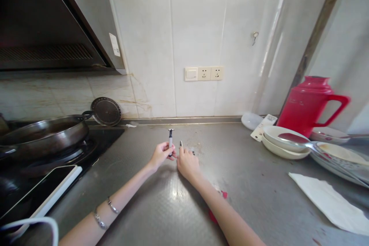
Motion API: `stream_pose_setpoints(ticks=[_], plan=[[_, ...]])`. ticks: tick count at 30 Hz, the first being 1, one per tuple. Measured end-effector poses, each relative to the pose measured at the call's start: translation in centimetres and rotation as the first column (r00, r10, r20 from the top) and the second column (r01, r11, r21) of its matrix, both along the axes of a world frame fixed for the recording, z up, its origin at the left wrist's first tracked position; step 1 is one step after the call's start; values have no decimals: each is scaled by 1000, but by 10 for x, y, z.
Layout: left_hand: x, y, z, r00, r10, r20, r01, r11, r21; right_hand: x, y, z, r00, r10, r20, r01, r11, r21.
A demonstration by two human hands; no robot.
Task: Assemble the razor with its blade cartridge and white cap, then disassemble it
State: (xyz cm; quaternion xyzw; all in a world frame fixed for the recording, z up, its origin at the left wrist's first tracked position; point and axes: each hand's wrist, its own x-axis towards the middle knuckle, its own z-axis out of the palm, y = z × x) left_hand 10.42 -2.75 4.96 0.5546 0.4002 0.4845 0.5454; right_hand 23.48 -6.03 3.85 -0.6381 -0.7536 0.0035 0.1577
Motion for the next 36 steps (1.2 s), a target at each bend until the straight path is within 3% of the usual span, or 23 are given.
stream_pose_setpoints(ticks=[9,14,18,21,26,31,36], plan=[[3,-6,1,1000,-21,-8,21,1000,14,0,1,-5,1000,6,17,-6,1000,-19],[1,-7,2,998,-28,-59,31,998,46,33,20,8,975,11,-222,9,996,86],[0,-7,-3,994,-76,-79,84,991,104,72,37,11,882,47,-470,35,986,164],[-1,-4,-9,993,-91,-78,104,978,178,93,32,13,836,145,-529,-40,978,206],[-5,2,-16,985,-8,-172,51,967,249,103,1,26,877,300,-374,-190,933,304],[-6,0,-17,963,20,-270,68,948,310,99,-22,37,933,306,-187,-230,911,342],[0,-5,-17,943,-14,-332,144,919,368,90,-34,42,935,353,26,-331,848,415]])
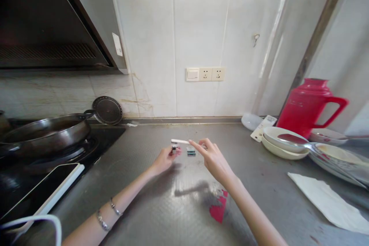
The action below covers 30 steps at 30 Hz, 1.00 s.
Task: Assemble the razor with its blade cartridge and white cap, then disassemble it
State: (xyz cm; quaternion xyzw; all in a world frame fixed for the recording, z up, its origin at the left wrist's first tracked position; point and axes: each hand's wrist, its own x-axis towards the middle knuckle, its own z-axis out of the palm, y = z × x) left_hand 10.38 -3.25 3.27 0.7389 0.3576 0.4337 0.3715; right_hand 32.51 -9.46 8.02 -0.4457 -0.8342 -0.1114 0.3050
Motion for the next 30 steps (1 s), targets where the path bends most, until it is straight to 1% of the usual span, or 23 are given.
stream_pose_setpoints(ticks=[3,6,8,10,13,17,20,23,25,28,30], plan=[[0,-3,4,999,-5,-47,7,999,54,2,-3,0,998,12,56,-15,998,58],[-3,-4,11,997,-23,-73,29,996,89,16,-3,-4,998,-13,68,6,994,108],[-4,-4,15,996,-2,-89,13,993,120,27,-2,-6,998,-35,57,27,991,133],[-5,-3,16,995,26,-99,-13,990,139,30,-2,-7,999,-47,26,43,988,151],[-5,0,12,994,28,-110,-14,992,126,19,-4,-4,999,-41,2,41,985,165],[-5,2,4,992,24,-127,-10,994,110,1,-7,-1,998,1,67,-14,981,193],[-7,2,5,990,7,-138,8,994,108,8,-5,-6,996,-2,95,-18,977,212],[-10,2,10,988,-16,-155,34,993,113,24,-1,-11,997,-18,82,-1,973,230],[-10,1,12,986,-25,-166,45,992,120,28,0,-10,997,-30,68,12,969,249],[-9,0,11,983,-13,-181,32,994,106,16,-2,-5,997,-28,75,7,963,271],[-8,-1,11,986,-18,-167,29,998,62,6,-2,-2,993,-16,119,-18,961,277]])
